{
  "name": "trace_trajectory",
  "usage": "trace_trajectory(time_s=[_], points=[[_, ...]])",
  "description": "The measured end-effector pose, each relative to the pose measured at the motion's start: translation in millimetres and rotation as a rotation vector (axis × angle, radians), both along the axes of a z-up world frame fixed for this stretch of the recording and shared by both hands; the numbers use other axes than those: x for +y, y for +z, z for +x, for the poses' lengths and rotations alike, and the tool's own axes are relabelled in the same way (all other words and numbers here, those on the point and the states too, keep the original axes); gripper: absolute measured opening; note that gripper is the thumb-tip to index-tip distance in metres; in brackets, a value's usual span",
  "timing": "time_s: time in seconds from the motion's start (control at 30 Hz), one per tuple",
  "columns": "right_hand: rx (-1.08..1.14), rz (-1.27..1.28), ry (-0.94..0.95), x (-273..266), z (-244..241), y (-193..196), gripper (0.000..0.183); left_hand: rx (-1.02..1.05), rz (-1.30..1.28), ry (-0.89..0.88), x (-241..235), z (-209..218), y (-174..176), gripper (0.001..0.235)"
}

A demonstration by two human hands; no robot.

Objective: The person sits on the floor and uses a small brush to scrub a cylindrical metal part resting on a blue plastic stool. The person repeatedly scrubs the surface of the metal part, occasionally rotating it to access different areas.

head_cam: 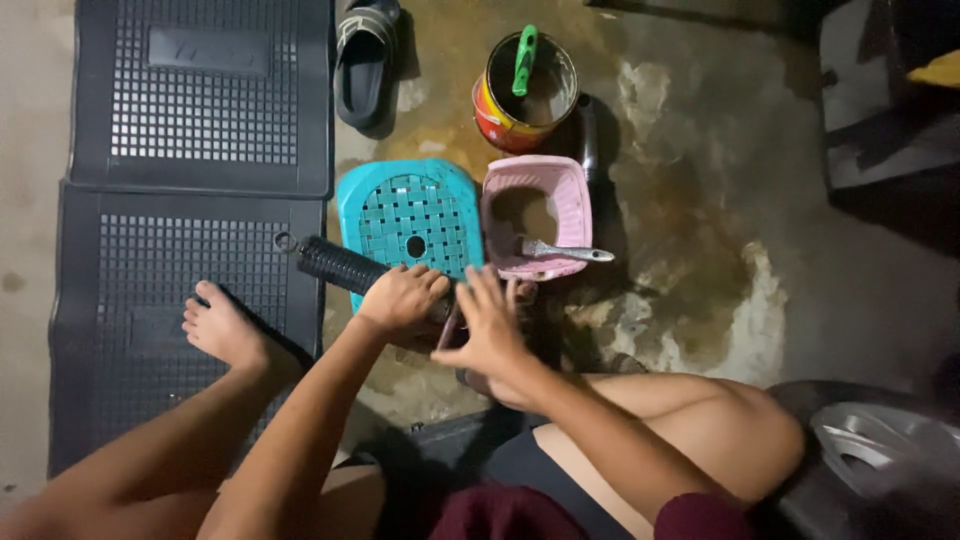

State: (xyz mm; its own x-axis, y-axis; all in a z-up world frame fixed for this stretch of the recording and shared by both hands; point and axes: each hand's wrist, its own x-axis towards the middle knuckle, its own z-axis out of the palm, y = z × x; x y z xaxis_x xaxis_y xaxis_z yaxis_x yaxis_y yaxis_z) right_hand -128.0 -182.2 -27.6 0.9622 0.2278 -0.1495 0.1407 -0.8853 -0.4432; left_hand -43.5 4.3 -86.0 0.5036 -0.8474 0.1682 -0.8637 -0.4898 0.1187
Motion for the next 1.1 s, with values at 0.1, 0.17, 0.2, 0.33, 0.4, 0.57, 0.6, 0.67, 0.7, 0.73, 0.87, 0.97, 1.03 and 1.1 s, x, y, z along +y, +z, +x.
trace_trajectory(time_s=[0.1,0.17,0.2,0.33,0.4,0.57,0.6,0.67,0.7,0.73,0.87,0.97,1.03,1.1], points=[[-0.001,-0.073,-0.128,-16.0,26.2,-10.4,0.119,0.031,0.039,0.018,-2.6,1.2,-33.0,0.058],[0.073,-0.039,-0.053,-2.5,4.8,-3.2,0.116,0.063,0.046,0.012,-1.5,-3.8,-24.6,0.06],[0.131,-0.004,0.015,4.6,-1.0,0.6,0.112,0.08,0.054,-0.001,-1.0,0.4,-19.5,0.062],[0.041,-0.033,-0.164,-13.5,13.7,-0.4,0.122,0.005,0.035,0.027,-2.9,-2.2,-13.6,0.033],[0.005,0.07,-0.029,5.4,-6.4,21.1,0.109,-0.026,0.004,0.049,-4.5,-0.3,-11.5,0.041],[-0.169,0.051,-0.028,-20.4,5.3,-18.3,0.118,0.002,0.005,0.086,-7.3,2.1,-24.3,0.047],[-0.212,0.057,-0.023,-23.8,10.4,-16.2,0.115,-0.026,0.003,0.089,-9.4,6.9,-31.5,0.043],[-0.146,0.077,0.01,-22.4,-4.3,-21.7,0.119,-0.006,0.013,0.072,-8.3,2.3,-24.1,0.035],[-0.083,0.098,0.043,-21.3,-9.9,-24.6,0.123,0.012,0.025,0.055,-7.4,2.2,-19.9,0.027],[-0.081,0.098,0.047,-26.8,-1.5,-28.0,0.123,0.013,0.025,0.059,-7.7,7.3,-11.2,0.027],[-0.023,0.06,-0.019,-23.8,-9.8,-18.4,0.122,0.235,0.036,-0.049,-4.2,10.2,8.7,0.065],[-0.027,0.049,-0.027,-35.7,0.1,-25.4,0.122,0.205,-0.041,-0.069,-5.0,14.3,0.0,0.06],[-0.054,0.019,-0.114,-34.2,-2.3,-17.8,0.123,0.186,-0.061,-0.031,-3.2,3.7,-8.7,0.057],[-0.02,0.095,0.021,-17.1,-12.4,14.0,0.111,0.037,-0.052,0.039,-5.2,0.3,-13.1,0.041]])
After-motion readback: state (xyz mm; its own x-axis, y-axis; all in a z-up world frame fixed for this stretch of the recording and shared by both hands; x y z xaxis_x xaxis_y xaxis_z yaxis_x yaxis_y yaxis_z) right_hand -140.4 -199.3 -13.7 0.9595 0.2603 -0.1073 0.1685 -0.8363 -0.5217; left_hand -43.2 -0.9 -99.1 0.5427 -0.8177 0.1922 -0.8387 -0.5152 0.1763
